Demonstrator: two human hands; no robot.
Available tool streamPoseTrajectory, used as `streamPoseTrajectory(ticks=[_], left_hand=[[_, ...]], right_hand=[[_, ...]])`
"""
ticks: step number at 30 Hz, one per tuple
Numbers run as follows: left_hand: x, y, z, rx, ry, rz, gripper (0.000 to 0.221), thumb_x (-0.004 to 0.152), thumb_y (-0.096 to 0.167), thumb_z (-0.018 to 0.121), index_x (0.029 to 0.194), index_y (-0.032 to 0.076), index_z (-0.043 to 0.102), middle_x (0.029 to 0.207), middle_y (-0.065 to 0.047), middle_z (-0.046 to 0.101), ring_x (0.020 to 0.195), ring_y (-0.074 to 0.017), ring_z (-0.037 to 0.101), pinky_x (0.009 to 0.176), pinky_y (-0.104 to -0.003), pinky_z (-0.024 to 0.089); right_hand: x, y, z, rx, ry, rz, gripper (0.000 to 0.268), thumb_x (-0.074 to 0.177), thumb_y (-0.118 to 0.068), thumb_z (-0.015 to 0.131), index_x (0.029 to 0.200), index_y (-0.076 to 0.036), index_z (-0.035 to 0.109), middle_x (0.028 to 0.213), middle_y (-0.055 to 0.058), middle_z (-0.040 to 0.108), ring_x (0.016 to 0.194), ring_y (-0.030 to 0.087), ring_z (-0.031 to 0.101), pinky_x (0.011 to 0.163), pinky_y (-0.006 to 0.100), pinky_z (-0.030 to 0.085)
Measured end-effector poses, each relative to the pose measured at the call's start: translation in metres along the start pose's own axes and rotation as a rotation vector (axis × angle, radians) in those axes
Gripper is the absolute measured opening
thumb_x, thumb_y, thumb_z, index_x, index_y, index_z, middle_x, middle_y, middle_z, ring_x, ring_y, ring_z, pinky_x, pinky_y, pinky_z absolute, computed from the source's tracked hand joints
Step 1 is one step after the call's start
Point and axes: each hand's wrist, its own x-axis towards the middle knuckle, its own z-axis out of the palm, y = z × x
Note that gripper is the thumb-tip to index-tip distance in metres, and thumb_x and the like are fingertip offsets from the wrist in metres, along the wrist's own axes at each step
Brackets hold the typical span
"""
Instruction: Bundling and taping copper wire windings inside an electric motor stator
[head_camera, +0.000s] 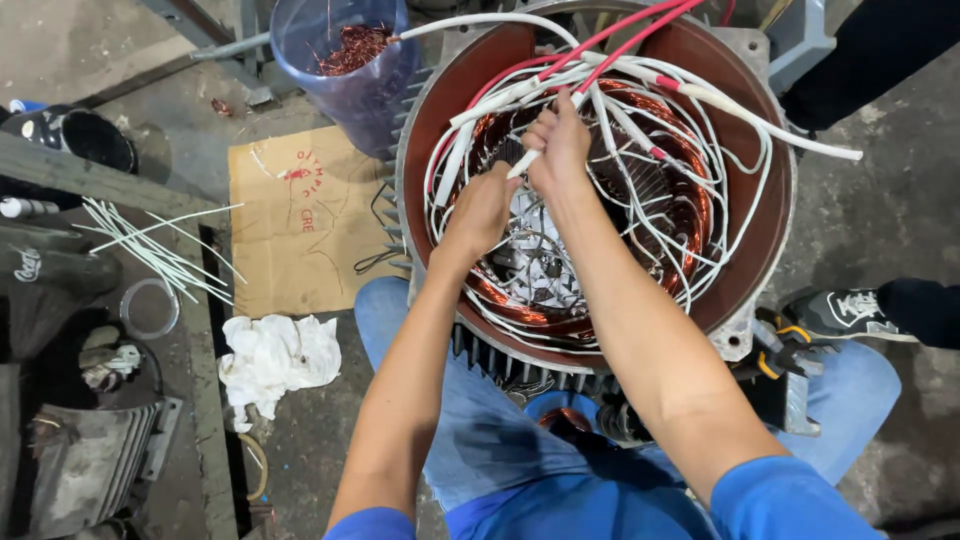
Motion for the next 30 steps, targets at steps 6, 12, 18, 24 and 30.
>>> streamPoseTrajectory(ticks=[6, 12, 18, 24, 30], left_hand=[[-0.013, 0.006, -0.033, -0.227, -0.005, -0.031, 0.034, 0.115, 0.022, 0.048, 0.142, 0.002, 0.050, 0.095, -0.013, 0.067, 0.074, -0.0231, 0.055, 0.068, -0.042, 0.042], [-0.024, -0.017, -0.028, -0.326, 0.089, 0.122, 0.035, 0.112, 0.016, 0.057, 0.144, 0.002, 0.058, 0.086, -0.020, 0.077, 0.088, -0.0413, 0.075, 0.083, -0.055, 0.058], [-0.005, -0.025, -0.013, -0.299, 0.184, 0.228, 0.036, 0.114, 0.021, 0.058, 0.144, 0.002, 0.065, 0.121, -0.025, 0.079, 0.117, -0.0435, 0.075, 0.102, -0.052, 0.059], [-0.003, -0.034, -0.007, -0.305, 0.215, 0.233, 0.040, 0.117, 0.022, 0.053, 0.145, -0.003, 0.065, 0.133, -0.028, 0.074, 0.126, -0.0430, 0.072, 0.110, -0.052, 0.055], [-0.021, -0.011, -0.029, -0.291, 0.169, 0.212, 0.038, 0.114, 0.022, 0.055, 0.142, -0.001, 0.067, 0.123, -0.030, 0.077, 0.120, -0.0472, 0.073, 0.105, -0.056, 0.058]], right_hand=[[-0.012, -0.008, 0.006, -0.019, -0.070, 0.087, 0.023, 0.115, -0.027, 0.053, 0.101, -0.008, 0.053, 0.069, 0.000, 0.046, 0.056, 0.011, 0.034, 0.052, 0.027, 0.029], [-0.030, -0.044, -0.041, -0.924, -0.315, 0.074, 0.025, 0.112, -0.033, 0.059, 0.116, -0.009, 0.061, 0.110, 0.016, 0.076, 0.094, 0.027, 0.082, 0.081, 0.042, 0.071], [-0.062, -0.027, -0.031, -1.338, -0.373, -0.251, 0.034, 0.107, -0.032, 0.080, 0.091, -0.002, 0.074, 0.070, 0.013, 0.071, 0.056, 0.017, 0.074, 0.048, 0.030, 0.063], [-0.054, -0.014, -0.040, -1.078, -0.382, -0.105, 0.029, 0.110, -0.025, 0.071, 0.091, -0.003, 0.073, 0.066, 0.010, 0.066, 0.049, 0.011, 0.060, 0.046, 0.026, 0.058], [-0.039, -0.034, -0.074, -1.280, -0.493, -0.275, 0.025, 0.116, -0.018, 0.060, 0.100, -0.003, 0.073, 0.078, 0.013, 0.071, 0.061, 0.016, 0.069, 0.054, 0.028, 0.056]])
